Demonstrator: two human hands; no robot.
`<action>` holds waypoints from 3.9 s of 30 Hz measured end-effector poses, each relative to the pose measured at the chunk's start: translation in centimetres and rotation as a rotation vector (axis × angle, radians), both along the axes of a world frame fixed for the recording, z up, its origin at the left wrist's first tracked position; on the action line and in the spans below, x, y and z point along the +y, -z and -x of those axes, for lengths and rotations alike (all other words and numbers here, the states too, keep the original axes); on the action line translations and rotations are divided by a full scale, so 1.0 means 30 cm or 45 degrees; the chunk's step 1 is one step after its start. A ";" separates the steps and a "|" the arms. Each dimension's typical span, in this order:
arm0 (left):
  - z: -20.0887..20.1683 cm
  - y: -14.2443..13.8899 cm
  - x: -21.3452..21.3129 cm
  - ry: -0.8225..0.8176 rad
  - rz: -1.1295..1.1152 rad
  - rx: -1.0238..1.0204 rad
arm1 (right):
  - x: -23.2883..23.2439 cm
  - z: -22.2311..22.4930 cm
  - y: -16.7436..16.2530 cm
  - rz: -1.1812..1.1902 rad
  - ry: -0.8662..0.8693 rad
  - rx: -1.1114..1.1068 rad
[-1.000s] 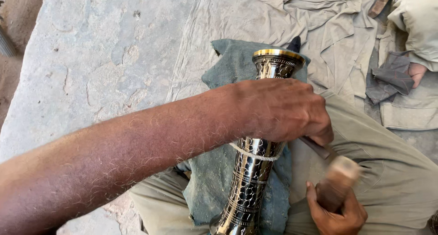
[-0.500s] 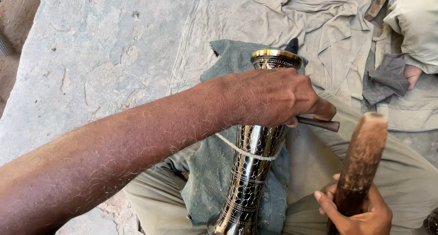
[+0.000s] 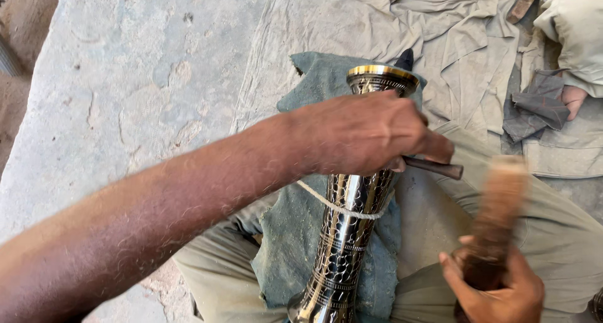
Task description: The person uses a chisel and wooden mallet to engrave decorative patterns into a brass vase. They repeatedly tap the chisel along the surface to create intricate designs.
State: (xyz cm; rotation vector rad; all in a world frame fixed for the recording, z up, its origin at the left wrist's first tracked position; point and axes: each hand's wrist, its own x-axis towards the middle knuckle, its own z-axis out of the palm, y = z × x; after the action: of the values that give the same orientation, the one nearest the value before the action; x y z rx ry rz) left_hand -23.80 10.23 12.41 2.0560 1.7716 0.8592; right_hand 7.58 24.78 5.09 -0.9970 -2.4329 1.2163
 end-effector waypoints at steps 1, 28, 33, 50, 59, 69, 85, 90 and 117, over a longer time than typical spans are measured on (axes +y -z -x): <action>0.008 0.005 -0.002 -0.023 -0.044 -0.009 | 0.023 0.011 -0.017 0.032 -0.005 0.081; -0.087 0.073 -0.140 -0.776 -0.427 -0.444 | 0.388 0.485 -0.383 -0.341 -0.516 -0.352; -0.043 0.023 -0.092 -0.580 -0.279 -0.270 | 0.452 0.298 -0.246 0.071 -0.450 0.181; -0.038 0.029 -0.119 -0.590 -0.108 -0.189 | 0.361 0.270 -0.191 0.012 -0.468 -0.041; -0.175 0.061 -0.173 -1.167 -0.396 -0.448 | 0.421 0.533 -0.280 -0.433 -0.759 -0.146; -0.230 0.126 -0.147 -1.410 -0.627 -0.640 | 0.344 0.571 -0.371 -0.548 -0.822 -0.203; -0.204 0.094 -0.150 -1.278 -0.509 -0.561 | 0.438 0.578 -0.329 -0.502 -0.782 -0.146; -0.177 0.061 -0.136 -1.141 -0.416 -0.398 | 0.405 0.494 -0.340 -0.620 -0.809 -0.193; -0.339 0.089 -0.369 -1.303 -0.835 -0.836 | 0.446 0.077 -0.142 -0.443 -0.398 -0.256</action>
State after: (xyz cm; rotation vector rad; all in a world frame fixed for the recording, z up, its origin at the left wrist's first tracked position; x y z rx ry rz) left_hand -13.64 -0.82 9.74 0.6977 2.2078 2.2893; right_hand 5.27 38.18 9.34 -0.6848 -2.9095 0.7542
